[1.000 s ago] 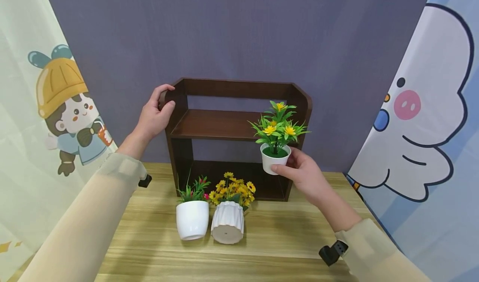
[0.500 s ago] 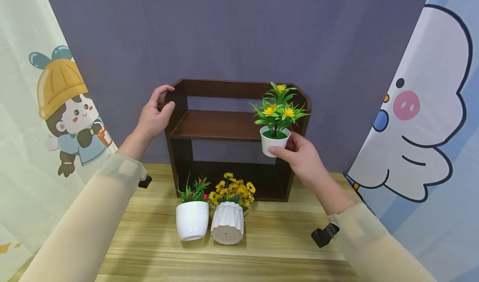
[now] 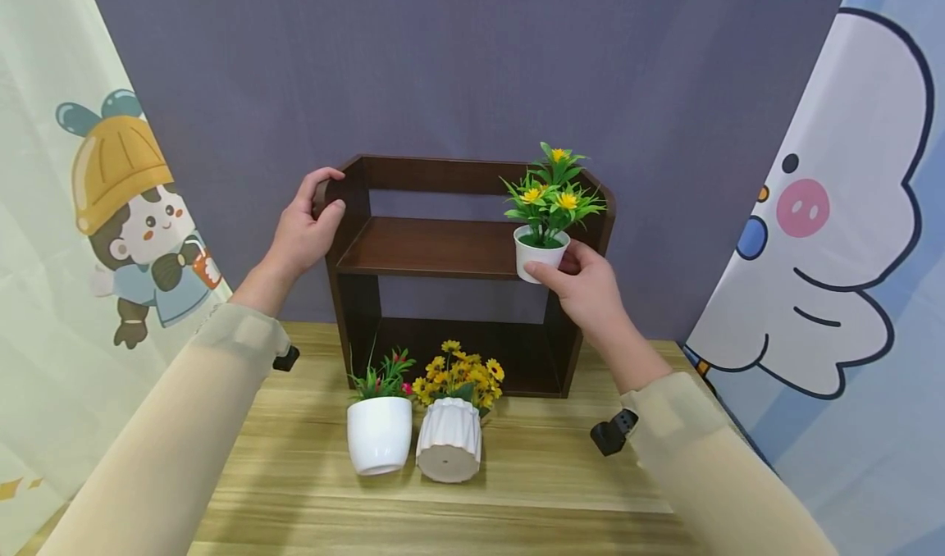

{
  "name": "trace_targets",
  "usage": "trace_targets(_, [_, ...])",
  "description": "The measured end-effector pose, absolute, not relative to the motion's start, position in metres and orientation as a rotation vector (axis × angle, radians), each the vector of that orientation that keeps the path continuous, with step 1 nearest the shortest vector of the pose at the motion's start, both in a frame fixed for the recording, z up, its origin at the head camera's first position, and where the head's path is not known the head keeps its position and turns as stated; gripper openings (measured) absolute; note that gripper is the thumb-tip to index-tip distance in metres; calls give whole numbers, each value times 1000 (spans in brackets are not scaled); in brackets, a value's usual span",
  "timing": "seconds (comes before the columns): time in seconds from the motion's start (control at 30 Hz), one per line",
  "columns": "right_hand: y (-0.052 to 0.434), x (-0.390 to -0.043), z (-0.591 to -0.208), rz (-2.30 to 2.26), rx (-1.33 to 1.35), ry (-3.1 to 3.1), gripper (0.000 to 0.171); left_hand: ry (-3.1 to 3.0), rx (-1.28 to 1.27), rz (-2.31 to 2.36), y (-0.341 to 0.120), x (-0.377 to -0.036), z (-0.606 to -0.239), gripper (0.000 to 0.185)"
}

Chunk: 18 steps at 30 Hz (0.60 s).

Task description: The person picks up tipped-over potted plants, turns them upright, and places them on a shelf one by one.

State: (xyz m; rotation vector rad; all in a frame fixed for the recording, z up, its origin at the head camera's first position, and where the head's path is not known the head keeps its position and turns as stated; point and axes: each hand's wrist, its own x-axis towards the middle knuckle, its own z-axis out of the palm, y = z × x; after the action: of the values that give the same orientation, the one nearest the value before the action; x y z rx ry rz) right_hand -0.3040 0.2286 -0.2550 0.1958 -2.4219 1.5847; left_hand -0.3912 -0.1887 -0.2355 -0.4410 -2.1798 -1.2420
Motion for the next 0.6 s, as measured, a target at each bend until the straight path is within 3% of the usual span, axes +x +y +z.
trace_targets(0.6, [212, -327, -249, 1496, 57, -2309, 74, -2184, -427, -1208, -185, -388, -234, 43])
